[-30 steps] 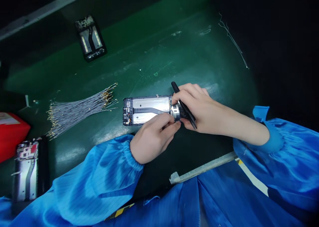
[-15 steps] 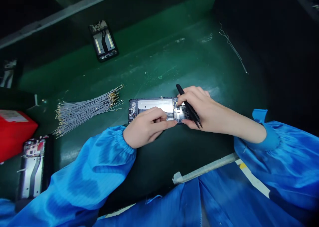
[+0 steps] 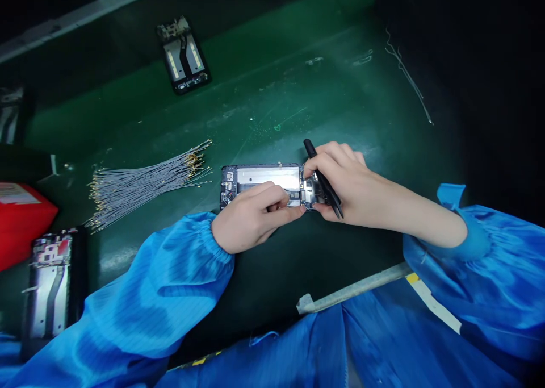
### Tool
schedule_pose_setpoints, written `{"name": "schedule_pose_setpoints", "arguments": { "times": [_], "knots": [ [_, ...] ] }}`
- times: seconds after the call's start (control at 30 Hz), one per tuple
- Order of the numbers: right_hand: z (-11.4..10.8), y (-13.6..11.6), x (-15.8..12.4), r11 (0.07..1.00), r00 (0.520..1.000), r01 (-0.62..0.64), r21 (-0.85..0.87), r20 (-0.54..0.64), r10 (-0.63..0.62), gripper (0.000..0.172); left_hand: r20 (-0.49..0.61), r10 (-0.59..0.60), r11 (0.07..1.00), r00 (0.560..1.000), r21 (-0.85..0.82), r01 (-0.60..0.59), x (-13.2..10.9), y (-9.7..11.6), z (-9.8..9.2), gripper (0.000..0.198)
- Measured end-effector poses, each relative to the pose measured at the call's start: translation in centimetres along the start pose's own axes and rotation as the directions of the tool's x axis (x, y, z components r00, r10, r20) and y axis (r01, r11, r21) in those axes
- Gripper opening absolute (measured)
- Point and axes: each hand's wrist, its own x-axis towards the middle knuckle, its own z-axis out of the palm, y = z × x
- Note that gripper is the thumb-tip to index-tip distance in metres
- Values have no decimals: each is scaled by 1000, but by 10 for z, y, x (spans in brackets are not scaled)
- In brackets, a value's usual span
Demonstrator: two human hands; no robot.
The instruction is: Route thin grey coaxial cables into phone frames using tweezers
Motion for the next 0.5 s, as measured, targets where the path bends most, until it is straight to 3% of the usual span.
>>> {"name": "schedule_pose_setpoints", "arguments": {
  "times": [0.5],
  "knots": [
    [2,-5,7,997,999,-48,-56,-1,48,36,7,34,999,999,-1,-34,-1,-1,2,25]
  ]
}}
